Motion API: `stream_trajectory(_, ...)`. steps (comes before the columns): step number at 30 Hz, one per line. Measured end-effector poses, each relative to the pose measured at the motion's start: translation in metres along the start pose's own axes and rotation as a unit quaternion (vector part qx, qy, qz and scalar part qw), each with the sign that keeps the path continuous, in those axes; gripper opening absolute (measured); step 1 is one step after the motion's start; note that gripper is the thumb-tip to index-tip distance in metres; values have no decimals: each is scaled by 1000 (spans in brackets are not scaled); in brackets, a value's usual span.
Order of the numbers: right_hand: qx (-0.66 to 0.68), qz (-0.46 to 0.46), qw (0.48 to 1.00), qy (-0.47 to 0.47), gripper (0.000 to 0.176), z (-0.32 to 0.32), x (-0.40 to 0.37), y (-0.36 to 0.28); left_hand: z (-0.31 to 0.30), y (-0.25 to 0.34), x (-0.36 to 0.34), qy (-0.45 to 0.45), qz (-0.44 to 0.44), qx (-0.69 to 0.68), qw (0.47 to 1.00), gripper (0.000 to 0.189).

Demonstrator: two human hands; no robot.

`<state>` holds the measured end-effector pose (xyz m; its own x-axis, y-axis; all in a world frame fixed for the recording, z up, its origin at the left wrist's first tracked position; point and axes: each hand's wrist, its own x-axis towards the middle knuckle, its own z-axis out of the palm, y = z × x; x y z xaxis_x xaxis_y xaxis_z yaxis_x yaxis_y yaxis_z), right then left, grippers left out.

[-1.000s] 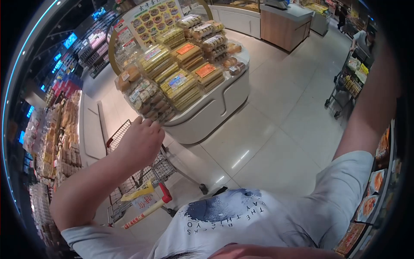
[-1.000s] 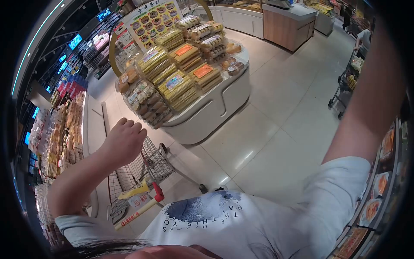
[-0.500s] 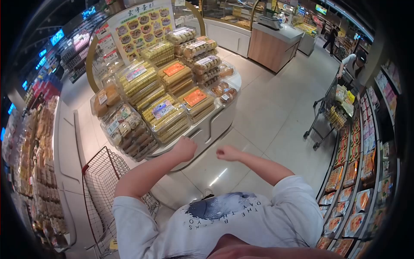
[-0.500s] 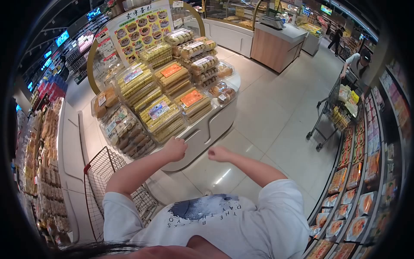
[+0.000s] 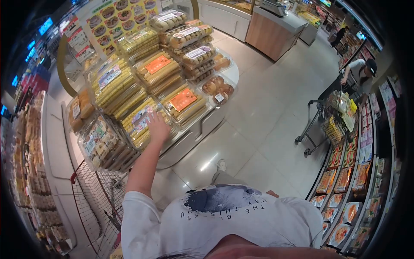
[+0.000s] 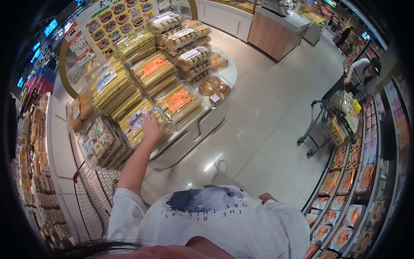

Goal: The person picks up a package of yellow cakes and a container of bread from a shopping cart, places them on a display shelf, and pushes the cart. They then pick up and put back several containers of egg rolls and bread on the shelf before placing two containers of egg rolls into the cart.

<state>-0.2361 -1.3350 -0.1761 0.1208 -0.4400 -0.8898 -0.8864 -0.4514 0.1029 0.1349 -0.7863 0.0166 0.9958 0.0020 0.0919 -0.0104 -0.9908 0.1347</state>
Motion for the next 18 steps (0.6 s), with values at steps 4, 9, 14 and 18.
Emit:
stream_trajectory(4,77,-76,994,-14,30,-47,6,-97,43,-9,3,-5,-86,-30,996,75)
stream_trajectory(9,72,-280,957,-25,17,-93,28,-296,38,0,8,-3,-120,-14,993,78)
stream_trajectory(14,99,-452,878,-120,13,-120,-77,-476,33,3,11,-6,-137,-9,990,76)
stream_trajectory(18,150,-541,799,-217,14,-106,-161,-580,28,6,13,-4,-136,-4,991,76)
